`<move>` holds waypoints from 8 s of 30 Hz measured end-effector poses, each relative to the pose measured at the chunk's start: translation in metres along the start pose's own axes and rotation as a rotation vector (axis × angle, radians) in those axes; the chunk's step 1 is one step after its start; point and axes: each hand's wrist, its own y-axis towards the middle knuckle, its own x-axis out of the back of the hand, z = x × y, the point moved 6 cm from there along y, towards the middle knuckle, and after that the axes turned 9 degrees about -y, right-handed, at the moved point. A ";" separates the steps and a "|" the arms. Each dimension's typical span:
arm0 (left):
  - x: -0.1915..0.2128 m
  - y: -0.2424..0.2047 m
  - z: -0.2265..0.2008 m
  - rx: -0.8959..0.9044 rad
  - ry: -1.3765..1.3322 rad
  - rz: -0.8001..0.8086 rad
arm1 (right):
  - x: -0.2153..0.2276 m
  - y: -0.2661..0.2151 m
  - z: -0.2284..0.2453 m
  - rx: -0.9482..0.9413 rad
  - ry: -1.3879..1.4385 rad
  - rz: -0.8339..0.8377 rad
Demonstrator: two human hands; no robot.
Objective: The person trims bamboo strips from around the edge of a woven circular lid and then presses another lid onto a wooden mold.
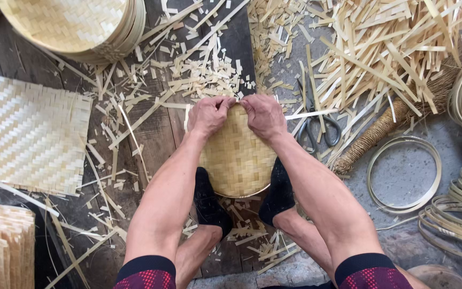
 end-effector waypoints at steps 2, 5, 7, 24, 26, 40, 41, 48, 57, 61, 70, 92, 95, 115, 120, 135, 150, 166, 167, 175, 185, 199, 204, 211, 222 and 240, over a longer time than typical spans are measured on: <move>-0.006 0.005 0.004 0.053 -0.081 0.045 | -0.012 0.008 -0.017 -0.131 0.166 0.100; -0.008 0.009 0.005 0.034 -0.139 0.071 | -0.017 0.010 -0.026 -0.216 0.290 0.137; -0.007 0.006 0.003 0.002 -0.140 0.075 | 0.000 0.003 -0.021 -0.090 0.225 -0.083; -0.010 -0.007 0.065 -0.184 0.132 -0.227 | -0.033 -0.034 -0.069 -0.649 0.138 0.155; -0.013 -0.001 0.089 -0.100 0.214 -0.243 | -0.034 -0.034 -0.071 -0.625 0.143 0.153; 0.020 -0.023 -0.007 -0.128 0.144 0.037 | 0.127 -0.067 -0.063 -0.086 -0.357 0.258; 0.036 -0.042 -0.034 -0.229 0.092 0.000 | 0.144 -0.075 -0.056 -0.049 -0.342 0.234; 0.128 -0.232 -0.183 -0.846 0.039 -0.083 | 0.252 -0.100 -0.052 0.040 -0.905 0.062; 0.044 -0.288 -0.124 -1.177 0.603 -0.630 | 0.277 -0.153 -0.139 -0.385 -0.288 -0.080; -0.031 -0.264 -0.032 -1.144 0.657 -0.440 | 0.137 -0.189 -0.161 -0.338 -0.146 0.304; -0.056 -0.252 0.037 -0.586 0.557 0.001 | -0.011 -0.156 -0.248 -0.358 -0.223 -0.076; -0.054 -0.155 -0.008 -0.309 0.432 -0.461 | 0.016 -0.204 -0.163 -0.506 0.023 0.316; -0.059 -0.161 -0.010 -0.253 0.389 -0.489 | 0.020 -0.183 -0.128 -0.215 -0.147 0.094; -0.073 -0.166 -0.013 -0.376 0.432 -0.359 | -0.008 -0.112 -0.132 0.118 -0.653 -0.002; -0.072 -0.165 -0.011 -0.459 0.477 -0.276 | -0.006 -0.116 -0.149 0.095 -0.646 0.131; -0.074 -0.154 -0.014 -0.659 0.617 0.112 | -0.010 -0.085 -0.128 0.116 -0.640 0.159; -0.086 -0.158 -0.002 -0.015 0.431 -0.208 | 0.019 -0.090 -0.131 0.127 -0.660 0.229; -0.081 -0.166 -0.007 -0.399 0.558 0.098 | -0.018 -0.100 -0.136 0.045 -0.626 0.451; -0.081 -0.164 -0.008 -0.406 0.561 0.111 | -0.015 -0.102 -0.142 0.027 -0.610 0.476; -0.074 -0.160 -0.014 -0.430 0.622 0.212 | -0.001 -0.094 -0.132 0.146 -0.651 0.294; -0.023 -0.112 -0.008 -0.196 0.417 -0.090 | -0.003 -0.100 -0.190 -0.169 -0.401 0.425; -0.008 -0.010 0.061 0.201 0.004 -0.008 | 0.012 -0.113 -0.144 0.094 -0.574 0.224; -0.035 -0.034 0.013 -0.056 -0.165 -0.286 | 0.033 -0.104 -0.135 0.112 -0.804 0.089; -0.104 -0.157 -0.015 0.246 0.134 -0.518 | 0.030 -0.076 -0.122 0.099 -0.655 0.212; -0.075 -0.152 -0.012 -0.216 0.448 -0.116 | -0.004 -0.096 -0.168 0.027 -0.632 0.439; -0.081 -0.149 -0.026 -0.446 0.620 0.271 | -0.006 -0.079 -0.138 0.102 -0.662 0.297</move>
